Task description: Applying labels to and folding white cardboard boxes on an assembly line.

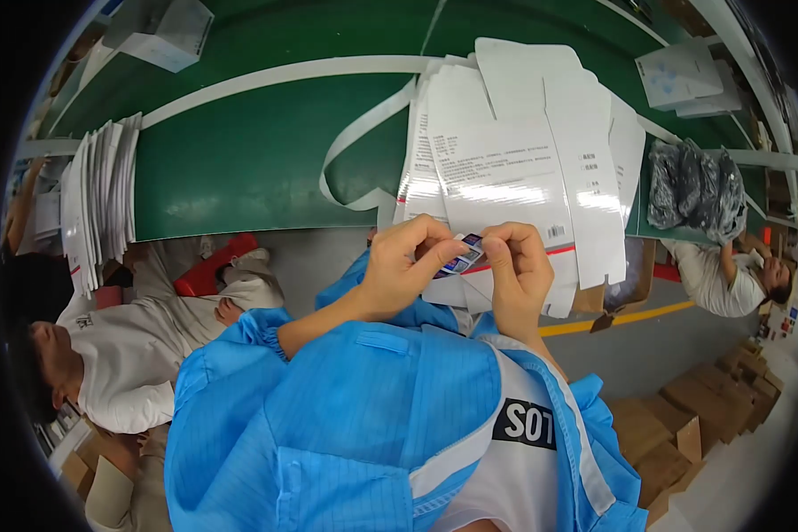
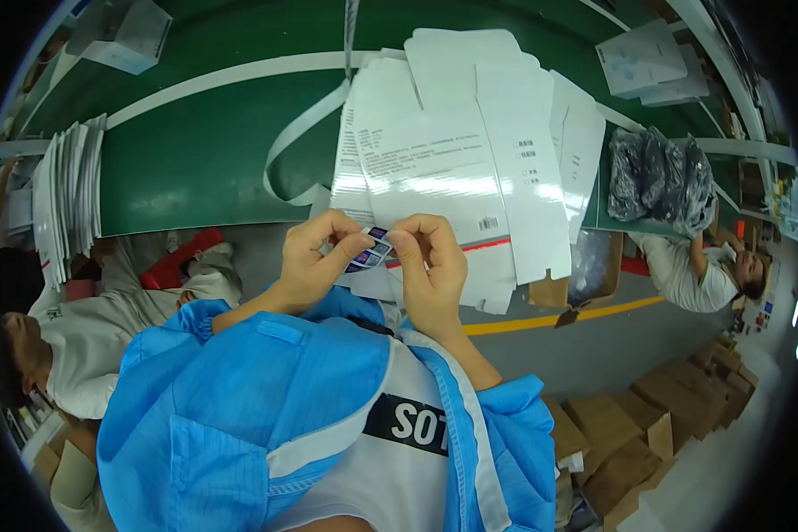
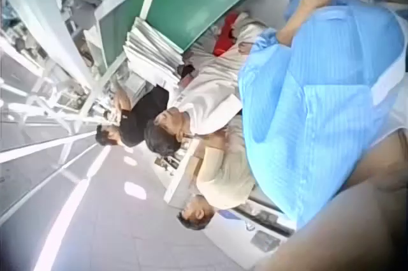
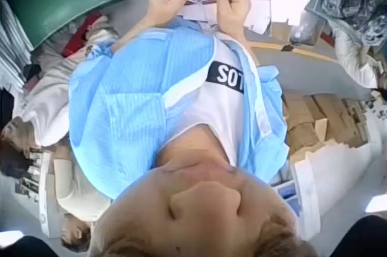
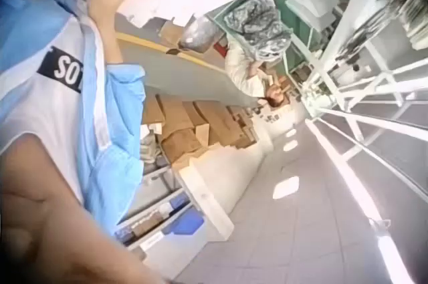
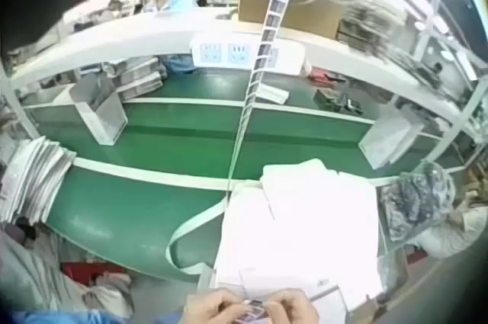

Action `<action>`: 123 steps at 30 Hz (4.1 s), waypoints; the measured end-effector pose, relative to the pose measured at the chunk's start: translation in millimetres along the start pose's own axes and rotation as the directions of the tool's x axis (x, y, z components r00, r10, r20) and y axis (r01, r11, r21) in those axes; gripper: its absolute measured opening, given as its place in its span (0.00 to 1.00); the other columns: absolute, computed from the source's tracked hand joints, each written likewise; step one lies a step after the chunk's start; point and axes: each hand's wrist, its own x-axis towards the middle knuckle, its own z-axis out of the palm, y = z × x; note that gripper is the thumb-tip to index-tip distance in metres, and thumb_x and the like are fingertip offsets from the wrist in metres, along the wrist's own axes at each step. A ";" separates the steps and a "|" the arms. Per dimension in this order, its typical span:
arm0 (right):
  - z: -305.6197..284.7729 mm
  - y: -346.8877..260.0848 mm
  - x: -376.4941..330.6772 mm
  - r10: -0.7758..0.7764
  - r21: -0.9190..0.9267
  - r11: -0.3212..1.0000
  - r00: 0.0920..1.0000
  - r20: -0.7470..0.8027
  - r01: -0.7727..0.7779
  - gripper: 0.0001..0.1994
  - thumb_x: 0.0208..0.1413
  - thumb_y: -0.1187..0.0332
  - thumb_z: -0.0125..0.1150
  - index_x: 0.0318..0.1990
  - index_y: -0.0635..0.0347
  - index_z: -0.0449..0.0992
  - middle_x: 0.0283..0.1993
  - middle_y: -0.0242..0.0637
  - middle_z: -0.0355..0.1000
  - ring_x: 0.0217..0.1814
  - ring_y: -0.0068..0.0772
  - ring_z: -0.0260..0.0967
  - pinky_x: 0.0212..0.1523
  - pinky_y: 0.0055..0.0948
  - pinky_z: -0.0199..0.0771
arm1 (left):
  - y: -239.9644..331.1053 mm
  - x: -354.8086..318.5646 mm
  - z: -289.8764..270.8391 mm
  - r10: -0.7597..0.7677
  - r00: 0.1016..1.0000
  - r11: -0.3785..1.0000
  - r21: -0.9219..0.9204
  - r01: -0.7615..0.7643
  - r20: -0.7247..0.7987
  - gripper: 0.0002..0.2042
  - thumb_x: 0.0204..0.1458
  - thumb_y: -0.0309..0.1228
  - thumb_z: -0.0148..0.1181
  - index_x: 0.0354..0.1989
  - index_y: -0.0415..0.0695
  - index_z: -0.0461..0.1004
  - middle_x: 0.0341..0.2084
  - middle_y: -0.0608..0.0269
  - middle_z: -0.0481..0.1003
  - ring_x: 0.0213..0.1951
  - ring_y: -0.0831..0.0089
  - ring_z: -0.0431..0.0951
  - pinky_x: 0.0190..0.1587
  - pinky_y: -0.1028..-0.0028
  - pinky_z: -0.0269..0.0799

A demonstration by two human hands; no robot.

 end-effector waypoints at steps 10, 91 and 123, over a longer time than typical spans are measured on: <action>-72.4 9.5 26.4 0.188 -0.212 0.956 0.978 -0.087 -0.203 0.05 0.58 0.73 0.59 0.36 0.65 0.72 0.26 0.31 0.71 0.24 0.17 0.66 0.27 0.16 0.67 | -34.2 11.3 1.8 0.443 0.813 0.815 0.206 -0.541 0.379 0.05 0.46 0.26 0.63 0.29 0.42 0.74 0.38 0.59 0.77 0.36 0.64 0.75 0.37 0.71 0.71; -539.1 82.2 96.3 -0.138 -0.484 0.846 0.786 -0.603 -0.223 0.16 0.53 0.70 0.64 0.48 0.70 0.74 0.42 0.38 0.75 0.42 0.26 0.71 0.46 0.23 0.70 | -13.3 20.8 2.6 -0.124 0.971 0.958 -0.230 0.171 0.203 0.06 0.57 0.28 0.56 0.37 0.38 0.74 0.29 0.69 0.76 0.31 0.85 0.72 0.35 0.82 0.68; -25.3 -0.5 12.8 -0.073 0.136 0.989 0.996 0.046 0.067 0.04 0.55 0.76 0.61 0.36 0.67 0.74 0.31 0.36 0.74 0.32 0.22 0.71 0.37 0.21 0.73 | 9.4 2.2 21.2 -0.014 1.000 1.000 0.001 0.014 -0.007 0.06 0.53 0.27 0.61 0.33 0.37 0.74 0.27 0.62 0.76 0.29 0.82 0.73 0.32 0.81 0.68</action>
